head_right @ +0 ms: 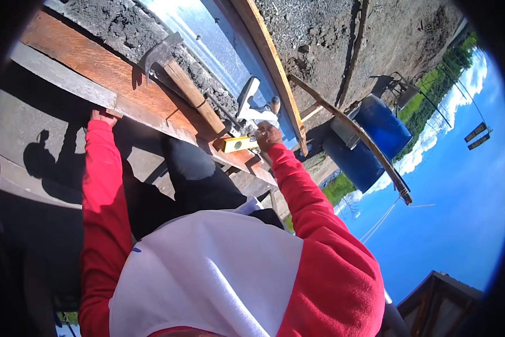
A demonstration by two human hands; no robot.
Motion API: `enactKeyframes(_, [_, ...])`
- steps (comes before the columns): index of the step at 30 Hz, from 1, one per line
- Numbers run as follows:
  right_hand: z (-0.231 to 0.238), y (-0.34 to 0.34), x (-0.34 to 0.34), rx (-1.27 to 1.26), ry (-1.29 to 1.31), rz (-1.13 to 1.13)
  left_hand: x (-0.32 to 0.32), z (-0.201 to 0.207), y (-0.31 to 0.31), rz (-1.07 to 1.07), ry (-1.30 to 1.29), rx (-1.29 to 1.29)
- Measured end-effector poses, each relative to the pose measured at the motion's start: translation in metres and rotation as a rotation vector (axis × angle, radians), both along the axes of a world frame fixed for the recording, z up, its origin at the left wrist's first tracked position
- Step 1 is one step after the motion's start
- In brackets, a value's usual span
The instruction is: Installing wooden formwork for a concrete wall at a construction site.
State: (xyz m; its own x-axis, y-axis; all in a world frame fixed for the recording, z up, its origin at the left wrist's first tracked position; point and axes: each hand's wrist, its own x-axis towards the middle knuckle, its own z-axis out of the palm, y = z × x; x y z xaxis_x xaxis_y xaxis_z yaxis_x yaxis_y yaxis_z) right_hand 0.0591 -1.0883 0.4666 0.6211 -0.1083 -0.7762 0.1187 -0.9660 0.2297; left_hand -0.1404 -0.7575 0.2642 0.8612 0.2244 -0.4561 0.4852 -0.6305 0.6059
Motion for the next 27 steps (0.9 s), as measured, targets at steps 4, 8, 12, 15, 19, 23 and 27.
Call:
enactKeyframes(4, [-0.019, -0.047, -0.006, -0.009, 0.07, -0.041, 0.001, 0.003, -0.002, -0.074, -0.082, 0.05])
enactKeyframes(8, [-0.014, -0.041, -0.022, 0.016, 0.174, -0.124, -0.004, -0.001, -0.002, 0.066, 0.059, -0.021])
enactKeyframes(12, [-0.006, -0.008, -0.044, -0.02, 0.284, -0.117, -0.02, -0.007, -0.009, 0.237, 0.056, -0.172])
enactKeyframes(15, [0.0, 0.019, -0.052, 0.116, 0.352, -0.015, -0.026, -0.003, -0.013, 0.333, 0.027, -0.077])
enactKeyframes(19, [0.012, 0.063, -0.057, 0.151, 0.424, 0.101, -0.029, 0.024, -0.012, 0.871, -0.268, -0.253])
enactKeyframes(23, [0.029, 0.12, -0.07, 0.097, 0.566, 0.22, -0.055, 0.062, 0.0, 1.516, 0.182, -1.561])
enactKeyframes(27, [0.036, 0.174, -0.094, 0.205, 0.615, 0.406, -0.138, 0.095, -0.003, 1.583, 0.247, -1.685])
